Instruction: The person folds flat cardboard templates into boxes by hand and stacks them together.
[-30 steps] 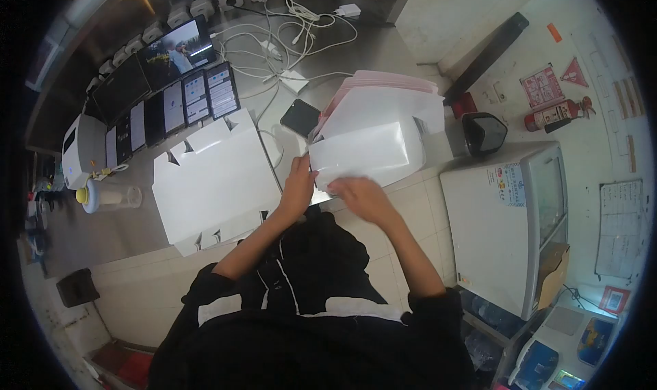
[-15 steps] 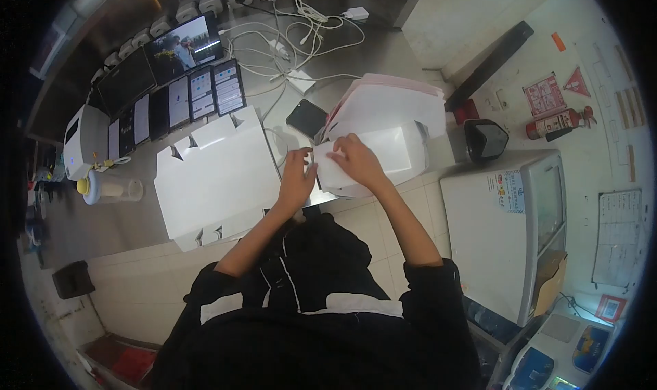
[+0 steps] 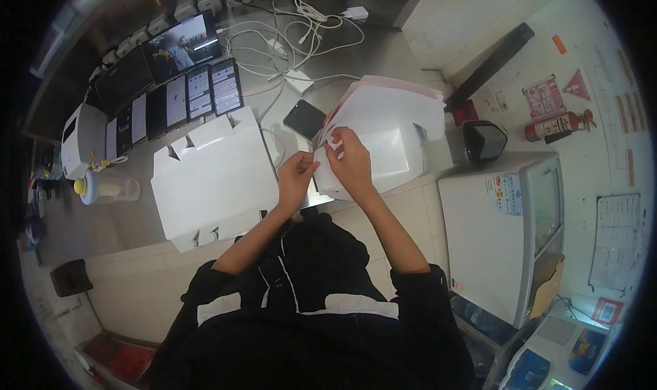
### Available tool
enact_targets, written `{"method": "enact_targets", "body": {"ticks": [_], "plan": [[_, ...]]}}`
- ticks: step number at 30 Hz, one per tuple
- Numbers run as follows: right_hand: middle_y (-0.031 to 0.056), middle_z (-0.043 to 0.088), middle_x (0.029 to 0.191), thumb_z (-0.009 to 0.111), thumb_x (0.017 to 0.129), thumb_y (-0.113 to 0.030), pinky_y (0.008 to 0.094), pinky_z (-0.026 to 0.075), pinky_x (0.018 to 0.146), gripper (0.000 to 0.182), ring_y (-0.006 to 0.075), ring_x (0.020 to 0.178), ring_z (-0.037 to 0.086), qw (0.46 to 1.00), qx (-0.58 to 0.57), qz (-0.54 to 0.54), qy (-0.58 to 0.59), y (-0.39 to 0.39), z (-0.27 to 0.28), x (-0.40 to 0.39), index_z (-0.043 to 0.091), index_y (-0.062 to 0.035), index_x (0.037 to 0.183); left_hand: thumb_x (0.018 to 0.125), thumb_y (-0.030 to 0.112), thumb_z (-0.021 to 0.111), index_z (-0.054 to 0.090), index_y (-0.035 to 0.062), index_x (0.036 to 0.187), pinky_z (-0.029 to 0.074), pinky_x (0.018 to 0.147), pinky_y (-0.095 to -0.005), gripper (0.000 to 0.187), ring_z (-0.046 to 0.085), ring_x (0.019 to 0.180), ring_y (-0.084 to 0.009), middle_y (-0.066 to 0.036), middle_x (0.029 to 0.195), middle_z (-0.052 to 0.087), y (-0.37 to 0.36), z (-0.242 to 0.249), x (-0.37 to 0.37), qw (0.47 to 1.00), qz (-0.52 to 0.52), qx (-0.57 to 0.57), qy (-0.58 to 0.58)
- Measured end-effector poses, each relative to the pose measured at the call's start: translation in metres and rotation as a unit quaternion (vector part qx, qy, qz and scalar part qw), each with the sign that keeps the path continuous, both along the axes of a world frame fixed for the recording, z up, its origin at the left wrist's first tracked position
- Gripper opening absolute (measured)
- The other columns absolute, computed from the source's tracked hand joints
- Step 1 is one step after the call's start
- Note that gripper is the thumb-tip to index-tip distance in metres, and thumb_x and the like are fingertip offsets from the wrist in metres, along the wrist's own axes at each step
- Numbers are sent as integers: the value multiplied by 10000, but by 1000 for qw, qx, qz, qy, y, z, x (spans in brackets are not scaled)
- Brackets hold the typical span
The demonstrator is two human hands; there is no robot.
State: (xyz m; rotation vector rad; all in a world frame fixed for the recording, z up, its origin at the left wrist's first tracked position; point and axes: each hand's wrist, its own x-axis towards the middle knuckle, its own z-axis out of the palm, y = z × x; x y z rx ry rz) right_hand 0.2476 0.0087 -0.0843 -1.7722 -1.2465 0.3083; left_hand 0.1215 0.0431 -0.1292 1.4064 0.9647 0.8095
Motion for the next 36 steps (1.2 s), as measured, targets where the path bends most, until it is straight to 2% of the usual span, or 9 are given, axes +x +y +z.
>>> {"method": "enact_targets", "body": {"ticks": [6, 16, 22, 24, 28, 30, 34, 35, 36], "plan": [[53, 550, 835, 634, 738, -69, 311, 464, 514, 179, 201, 595, 581, 975, 27, 65, -213, 8, -9, 20, 569, -82, 905, 775, 40, 612, 593, -30, 882, 466, 609, -250, 129, 620, 684, -136, -97, 790, 631, -1, 2, -2, 1000, 2, 23, -5], [37, 561, 831, 644, 693, -46, 296, 473, 575, 140, 191, 665, 587, 966, 41, 153, -206, 18, 4, 41, 605, -67, 826, 756, 16, 614, 582, -21, 835, 484, 635, -273, 93, 631, 662, -169, -97, 771, 630, 7, -3, -2, 1000, -2, 24, 4], [86, 544, 877, 608, 697, 43, 285, 469, 588, 131, 206, 734, 573, 972, 54, 181, -139, 14, 3, 51, 597, -5, 819, 755, 40, 626, 584, -17, 835, 477, 614, -279, 107, 615, 641, -164, -108, 763, 628, 8, -2, -5, 999, -27, 2, 43], [97, 531, 927, 594, 704, 57, 283, 473, 606, 135, 210, 769, 573, 982, 21, 175, -59, 11, 3, 55, 592, 3, 828, 746, 44, 638, 585, -17, 833, 476, 604, -274, 120, 611, 642, -167, -111, 773, 623, 6, -1, -5, 997, -22, 73, 29], [99, 524, 959, 598, 712, 49, 282, 485, 597, 142, 212, 776, 577, 968, 40, 214, -126, 10, 7, 52, 589, -3, 844, 732, 50, 653, 581, -29, 833, 477, 604, -276, 146, 606, 631, -186, -119, 776, 613, 11, -8, -3, 997, -14, 80, 16], [98, 529, 937, 608, 736, -27, 330, 486, 655, 183, 252, 795, 583, 958, -20, 224, -180, 9, 7, 41, 549, -37, 910, 717, 44, 666, 582, -35, 809, 487, 617, -286, 147, 612, 639, -204, -128, 788, 609, 16, -13, -5, 999, 0, -20, 41], [116, 494, 955, 670, 721, -153, 364, 480, 654, 321, 266, 815, 565, 990, -90, 69, -81, -6, -20, 33, 478, -26, 944, 759, 106, 639, 569, -35, 824, 491, 614, -314, 170, 606, 640, -277, -163, 809, 608, 21, -28, -5, 997, 41, -23, 61], [116, 494, 955, 670, 721, -153, 364, 480, 654, 321, 266, 815, 565, 990, -90, 71, -81, -8, -17, 36, 478, -26, 944, 800, 145, 588, 531, -58, 898, 483, 625, -348, 232, 599, 659, -322, -201, 820, 600, 26, -36, -2, 988, -79, 2, 129], [118, 489, 972, 678, 712, -190, 380, 471, 662, 342, 271, 840, 552, 962, -203, 77, -168, -10, -15, 39, 480, -27, 939, 841, 183, 537, 493, -81, 972, 476, 636, -381, 298, 593, 679, -367, -240, 830, 592, 26, -45, -1, 960, -197, 27, 195]]}}
